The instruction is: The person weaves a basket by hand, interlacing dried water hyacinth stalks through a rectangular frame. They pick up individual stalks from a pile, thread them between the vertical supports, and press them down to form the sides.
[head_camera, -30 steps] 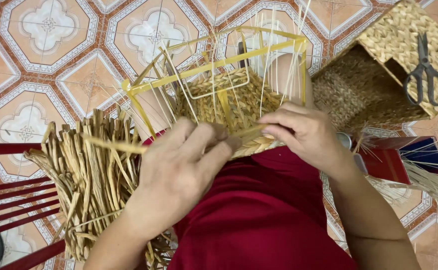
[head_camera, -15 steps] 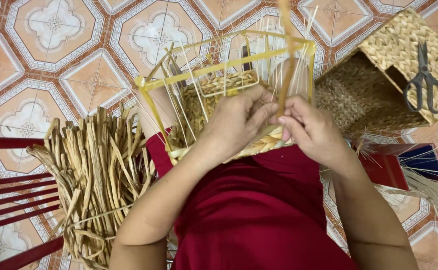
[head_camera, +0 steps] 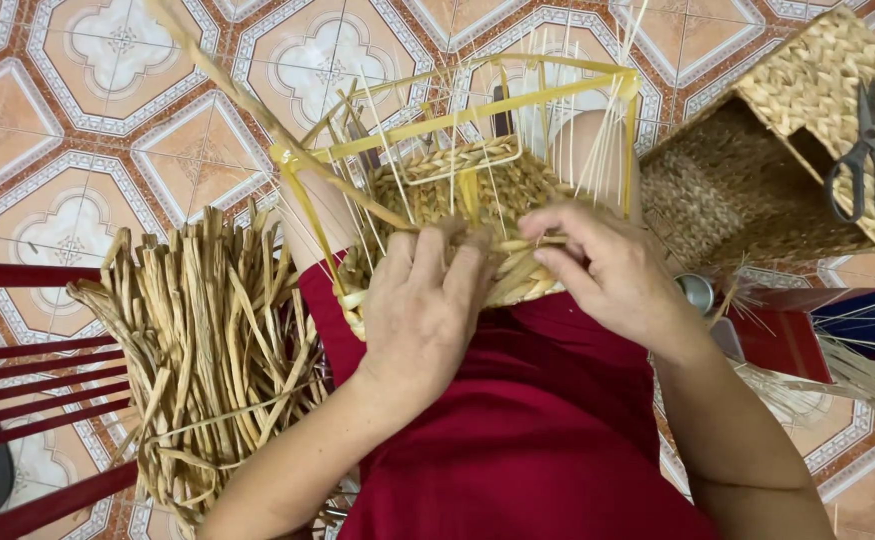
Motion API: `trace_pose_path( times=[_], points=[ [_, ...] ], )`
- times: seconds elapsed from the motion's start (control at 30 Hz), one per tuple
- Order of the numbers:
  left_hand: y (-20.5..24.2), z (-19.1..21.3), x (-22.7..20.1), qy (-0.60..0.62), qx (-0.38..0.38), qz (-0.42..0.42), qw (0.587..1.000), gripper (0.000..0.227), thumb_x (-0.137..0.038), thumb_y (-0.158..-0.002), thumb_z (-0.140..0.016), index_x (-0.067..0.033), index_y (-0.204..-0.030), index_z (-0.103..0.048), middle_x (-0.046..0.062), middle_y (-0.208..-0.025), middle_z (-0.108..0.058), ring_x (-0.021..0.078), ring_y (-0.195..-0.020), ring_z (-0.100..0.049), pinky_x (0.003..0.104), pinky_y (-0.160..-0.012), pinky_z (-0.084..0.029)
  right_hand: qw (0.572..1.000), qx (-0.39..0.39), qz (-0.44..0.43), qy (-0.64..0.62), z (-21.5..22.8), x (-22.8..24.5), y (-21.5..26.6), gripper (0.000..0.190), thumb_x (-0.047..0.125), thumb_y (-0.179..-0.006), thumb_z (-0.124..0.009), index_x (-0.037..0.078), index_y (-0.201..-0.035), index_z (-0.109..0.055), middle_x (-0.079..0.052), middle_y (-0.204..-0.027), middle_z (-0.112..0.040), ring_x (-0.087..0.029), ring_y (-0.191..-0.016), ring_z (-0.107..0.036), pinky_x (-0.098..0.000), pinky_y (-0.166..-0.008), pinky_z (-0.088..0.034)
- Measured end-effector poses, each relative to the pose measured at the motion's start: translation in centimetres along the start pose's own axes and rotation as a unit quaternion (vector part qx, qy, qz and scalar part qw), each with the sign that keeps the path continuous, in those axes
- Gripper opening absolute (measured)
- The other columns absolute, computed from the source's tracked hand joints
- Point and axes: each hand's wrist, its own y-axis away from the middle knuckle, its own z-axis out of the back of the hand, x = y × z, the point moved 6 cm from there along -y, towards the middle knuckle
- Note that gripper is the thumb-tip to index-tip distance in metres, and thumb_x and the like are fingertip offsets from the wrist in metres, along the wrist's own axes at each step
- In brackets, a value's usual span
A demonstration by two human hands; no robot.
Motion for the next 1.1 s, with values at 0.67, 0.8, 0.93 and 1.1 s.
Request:
trace_pose_path(
  times=[0.67,0.8,0.93,1.1],
  points=[
    [21.3,3.2,25.4,-0.040,0.033,0.508,0.860,0.024,-0.028,-0.103,-0.069,-0.0060,-0.112,-0.072,0.010,-0.101,-0.075,0.0127,-0.064,-0.063,0.024,-0.051,-0.051,0.871,-0.232,-0.106,-0.421,2.7,-7.4,5.4,0.009,-0.006,-0.114,-0.060,-0.007,-0.124,-0.062,-0.020,-0.106,-0.074,-0.012,-0.073,-0.065,-0.0205,-0.064,-0.053],
    [26.9,-3.0,29.4,-0.141,0.194,0.541,0.806,0.051,-0.048,-0.095,-0.071,-0.0001,-0.110,-0.068,0.015,-0.091,-0.074,0.0211,-0.066,-0.066,0.031,-0.056,-0.053,0.875,-0.226,-0.095,-0.417,2.6,-7.4,5.7,0.007,-0.005,-0.113,-0.060,-0.008,-0.118,-0.064,-0.021,-0.100,-0.073,-0.012,-0.071,-0.065,-0.0213,-0.063,-0.054],
    [29.6,-6.0,30.3,-0.193,0.269,0.596,0.731,0.051,-0.051,-0.090,-0.073,-0.0034,-0.108,-0.071,0.015,-0.089,-0.073,0.0229,-0.068,-0.066,0.032,-0.055,-0.054,0.873,-0.219,-0.126,-0.417,2.0,-7.2,6.2,0.008,-0.006,-0.111,-0.060,-0.009,-0.118,-0.064,-0.021,-0.099,-0.073,-0.012,-0.072,-0.064,-0.0198,-0.065,-0.052],
    [30.8,-5.8,31.1,-0.189,0.202,0.576,0.769,0.033,-0.037,-0.103,-0.068,-0.0065,-0.116,-0.074,0.015,-0.089,-0.075,0.0226,-0.064,-0.068,0.035,-0.056,-0.053,0.868,-0.220,-0.144,-0.422,1.7,-7.7,6.7,0.008,-0.007,-0.112,-0.060,-0.009,-0.118,-0.064,-0.021,-0.100,-0.073,-0.013,-0.073,-0.064,-0.0206,-0.067,-0.053]
  ],
)
